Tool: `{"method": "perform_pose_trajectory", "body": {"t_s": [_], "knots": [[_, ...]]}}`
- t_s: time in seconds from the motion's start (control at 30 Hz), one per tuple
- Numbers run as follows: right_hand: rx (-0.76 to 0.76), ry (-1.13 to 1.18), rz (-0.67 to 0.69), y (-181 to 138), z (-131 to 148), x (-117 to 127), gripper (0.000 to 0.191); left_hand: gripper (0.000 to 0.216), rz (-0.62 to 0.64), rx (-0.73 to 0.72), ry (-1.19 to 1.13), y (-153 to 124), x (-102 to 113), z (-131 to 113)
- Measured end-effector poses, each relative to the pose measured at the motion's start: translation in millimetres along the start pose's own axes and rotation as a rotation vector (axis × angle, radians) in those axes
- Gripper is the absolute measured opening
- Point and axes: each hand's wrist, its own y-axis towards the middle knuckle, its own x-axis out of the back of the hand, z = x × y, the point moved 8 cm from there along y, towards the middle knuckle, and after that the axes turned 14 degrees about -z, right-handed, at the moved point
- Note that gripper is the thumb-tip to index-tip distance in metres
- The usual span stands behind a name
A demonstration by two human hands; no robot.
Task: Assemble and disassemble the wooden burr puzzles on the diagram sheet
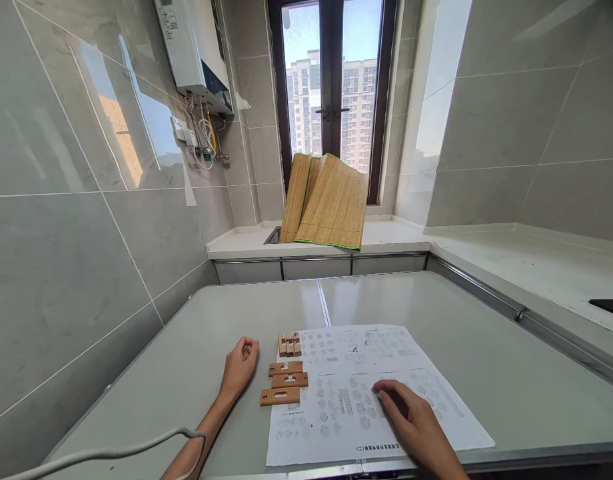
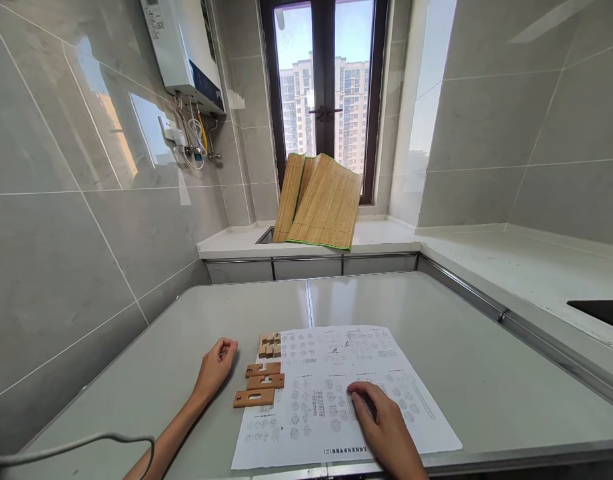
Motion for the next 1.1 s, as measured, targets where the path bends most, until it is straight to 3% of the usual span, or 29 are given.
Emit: {"method": "perform_pose_trajectory", "body": {"t_s": [0.17,0.4,0.67,0.97,1.1], "knots": [[-0.043,-0.026,-0.050,2,-10,5,0.038,0.035,0.092,0.007,-0.024,-6,-8,-4],[-0.062,-0.026,-0.073,1,-9,6,0.038,0.043,0.337,-0.176,0.078,-30,-18,-32],[-0.080,-0.004,-0.071,0,-8,8,0.037,0.047,0.391,-0.263,0.134,-38,-19,-38],[-0.085,-0.018,-0.050,0,-5,10,0.039,0.040,0.461,-0.213,0.046,-36,-17,-34],[-0.071,0.001,-0.048,1,-5,10,0.040,0.035,0.341,-0.153,0.006,-28,-17,-26]]}}
